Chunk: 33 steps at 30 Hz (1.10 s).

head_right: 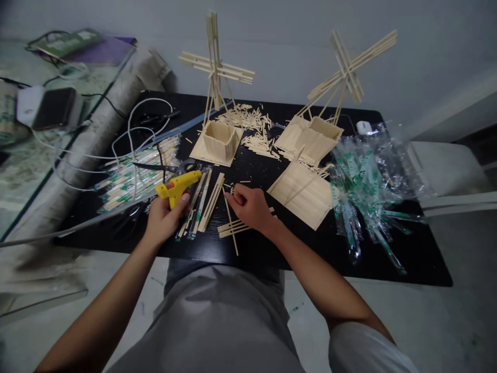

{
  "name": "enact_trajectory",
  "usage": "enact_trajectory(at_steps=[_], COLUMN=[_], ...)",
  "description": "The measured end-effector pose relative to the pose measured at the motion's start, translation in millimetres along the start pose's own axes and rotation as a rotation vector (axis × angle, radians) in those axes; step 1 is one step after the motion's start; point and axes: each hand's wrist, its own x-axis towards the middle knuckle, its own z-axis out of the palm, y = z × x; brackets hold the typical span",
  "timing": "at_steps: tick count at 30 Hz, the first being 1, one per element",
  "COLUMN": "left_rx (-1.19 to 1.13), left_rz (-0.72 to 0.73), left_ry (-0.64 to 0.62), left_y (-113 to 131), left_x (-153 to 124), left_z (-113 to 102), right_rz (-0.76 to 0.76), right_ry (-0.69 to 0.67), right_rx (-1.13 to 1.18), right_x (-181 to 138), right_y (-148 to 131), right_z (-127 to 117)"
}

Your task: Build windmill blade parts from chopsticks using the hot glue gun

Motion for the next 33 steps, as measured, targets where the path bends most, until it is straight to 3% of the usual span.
enact_trajectory(at_steps=[33], left_rx=[0.051], left_rz=[0.038], left_ry=[0.048], left_y=[-7], left_x=[1], left_z=[1], right_rz=[0.023], right_ry=[0.01], right_rx=[-0.078], right_x=[5], right_y=[8], right_z=[4])
